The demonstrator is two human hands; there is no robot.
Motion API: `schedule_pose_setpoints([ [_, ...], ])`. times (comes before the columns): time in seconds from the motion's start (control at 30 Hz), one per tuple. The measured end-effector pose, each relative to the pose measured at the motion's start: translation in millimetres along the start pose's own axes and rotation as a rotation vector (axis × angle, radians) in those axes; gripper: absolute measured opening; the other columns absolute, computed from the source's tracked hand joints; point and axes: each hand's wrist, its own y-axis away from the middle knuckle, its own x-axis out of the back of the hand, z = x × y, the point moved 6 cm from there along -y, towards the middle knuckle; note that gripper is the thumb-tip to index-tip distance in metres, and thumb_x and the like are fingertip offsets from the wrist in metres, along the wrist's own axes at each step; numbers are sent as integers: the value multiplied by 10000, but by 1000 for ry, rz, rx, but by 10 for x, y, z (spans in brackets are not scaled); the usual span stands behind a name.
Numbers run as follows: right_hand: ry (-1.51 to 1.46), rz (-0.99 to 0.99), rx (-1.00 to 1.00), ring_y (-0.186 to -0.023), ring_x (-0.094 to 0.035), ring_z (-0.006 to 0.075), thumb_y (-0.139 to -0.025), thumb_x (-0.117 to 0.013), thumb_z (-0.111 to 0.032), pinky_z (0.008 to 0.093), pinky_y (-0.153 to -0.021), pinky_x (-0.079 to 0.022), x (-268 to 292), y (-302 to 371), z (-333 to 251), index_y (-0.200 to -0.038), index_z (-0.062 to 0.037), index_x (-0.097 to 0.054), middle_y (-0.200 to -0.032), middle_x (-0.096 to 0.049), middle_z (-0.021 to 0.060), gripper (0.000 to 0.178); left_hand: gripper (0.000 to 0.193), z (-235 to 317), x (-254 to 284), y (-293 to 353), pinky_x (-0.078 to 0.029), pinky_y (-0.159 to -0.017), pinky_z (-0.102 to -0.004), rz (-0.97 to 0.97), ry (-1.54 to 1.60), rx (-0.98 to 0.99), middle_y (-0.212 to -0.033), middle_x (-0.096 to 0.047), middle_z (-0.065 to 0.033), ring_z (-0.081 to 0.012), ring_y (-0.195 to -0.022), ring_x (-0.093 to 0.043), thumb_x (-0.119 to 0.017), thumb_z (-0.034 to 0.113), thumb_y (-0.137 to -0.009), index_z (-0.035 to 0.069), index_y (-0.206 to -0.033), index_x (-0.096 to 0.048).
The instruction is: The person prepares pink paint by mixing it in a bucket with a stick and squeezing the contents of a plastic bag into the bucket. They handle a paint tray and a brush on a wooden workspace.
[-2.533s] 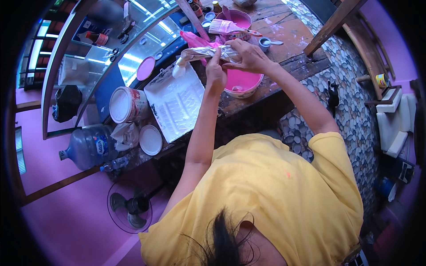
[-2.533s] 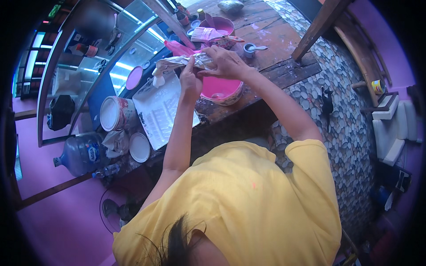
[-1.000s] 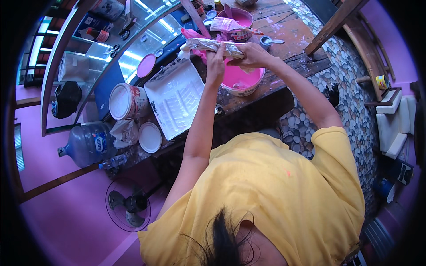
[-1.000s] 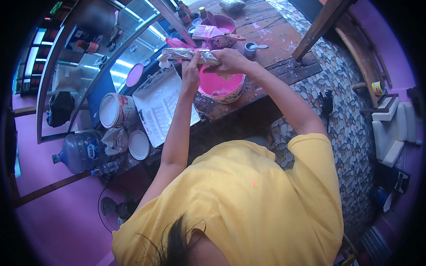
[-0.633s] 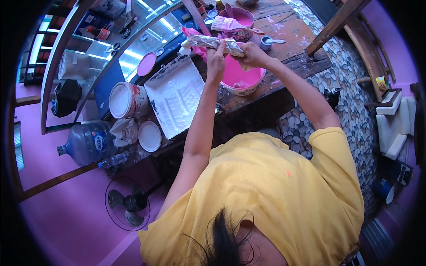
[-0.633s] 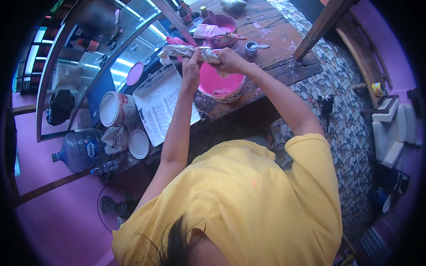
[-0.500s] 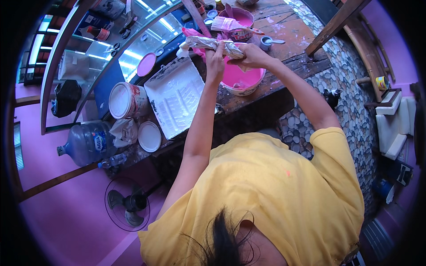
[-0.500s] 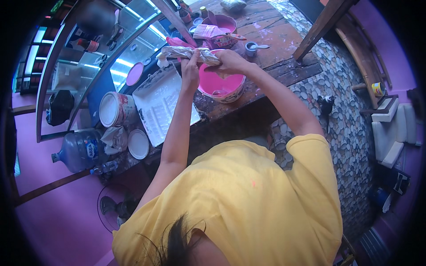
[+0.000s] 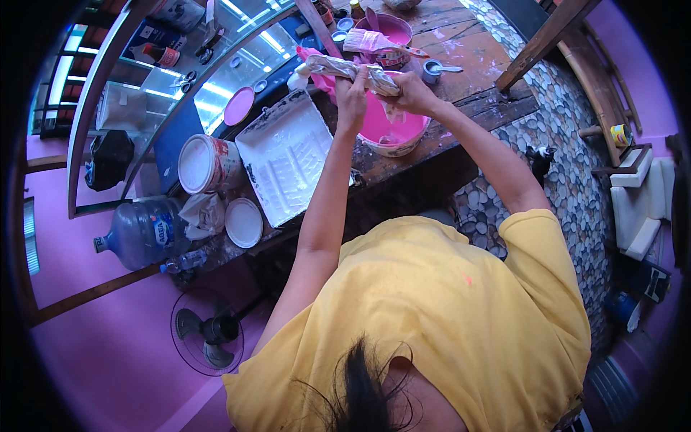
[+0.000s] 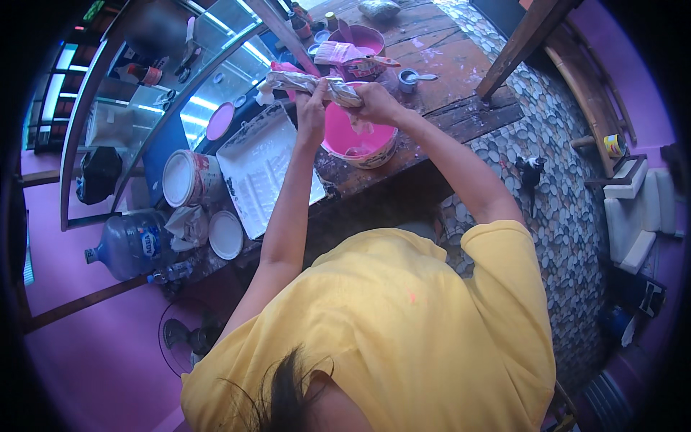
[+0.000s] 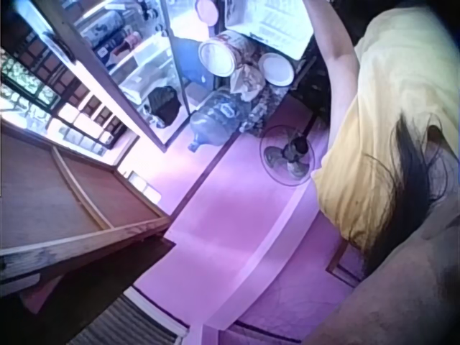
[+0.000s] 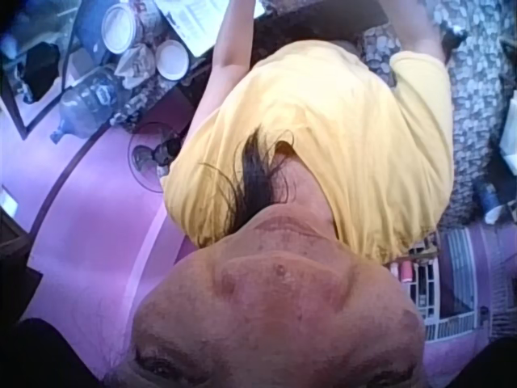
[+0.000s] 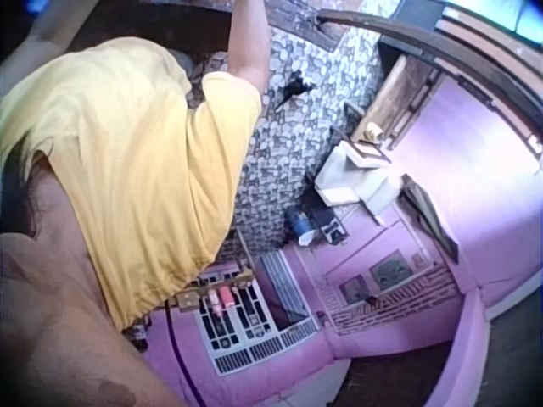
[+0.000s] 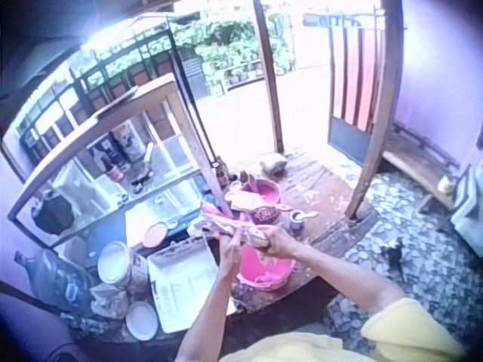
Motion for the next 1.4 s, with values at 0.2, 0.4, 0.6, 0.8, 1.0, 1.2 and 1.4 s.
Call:
schedule_pose_setpoints([
  [0.2, -77, -170, -88, -733, -647, 203, -779, -705, -207, 329, -669, -494, 28, 25, -84, -1013, -9, -567, -773, -650, 131, 336, 163, 2, 27, -16, -400, -704, -278, 55, 17, -16, -850, -531, -38, -122, -771, -481, -534, 175, -907, 14, -883, -517],
  [0.4, -102, -204, -294, -735, -659, 218, -776, -673, -182, 370, -649, -506, -16, 16, 22, -996, -2, -557, -737, -642, 119, 308, 166, -12, 1, -18, -398, -707, -278, 54, -53, -16, -851, -539, -40, -126, -777, -490, -535, 169, -903, 3, -889, -527],
  [0.6, 176, -30, 29, -748, -638, 322, -780, -646, -96, 375, -653, -496, -125, 19, 145, -1022, 10, -564, -810, -626, 190, 277, 177, 32, -20, -10, -400, -706, -280, 38, -59, -26, -842, -572, -47, -132, -762, -506, -537, 156, -898, -16, -915, -573],
  [0.8, -6, -55, -54, -678, -649, 241, -783, -681, -163, 344, -618, -508, -56, 46, 4, -1000, -10, -566, -767, -642, 132, 289, 179, 159, -49, -26, -406, -742, -292, 21, -107, -52, -859, -571, -53, -140, -783, -510, -538, 157, -899, -18, -933, -558],
  [1.0, -359, -368, -236, -661, -595, 112, -803, -699, -239, 299, -613, -505, -121, 35, -37, -960, -19, -587, -758, -624, 42, 293, 189, 268, -33, -66, -403, -766, -286, -2, -103, -82, -918, -563, -61, -138, -825, -504, -548, 167, -897, -11, -960, -523],
  [1.2, -276, -317, -167, -654, -591, 115, -815, -684, -223, 299, -601, -510, -163, 55, 119, -953, -7, -580, -749, -615, 39, 277, 173, 312, -87, -25, -404, -763, -283, -15, -122, -62, -901, -569, -61, -139, -811, -506, -551, 157, -894, -6, -951, -531],
  [1.4, -186, -334, -200, -631, -633, 186, -842, -628, -180, 326, -594, -524, -117, 12, 34, -981, 13, -565, -739, -625, 102, 246, 162, 360, -91, 2, -405, -762, -281, 43, -154, -88, -887, -579, -65, -140, -819, -512, -554, 140, -887, -9, -950, -543],
])
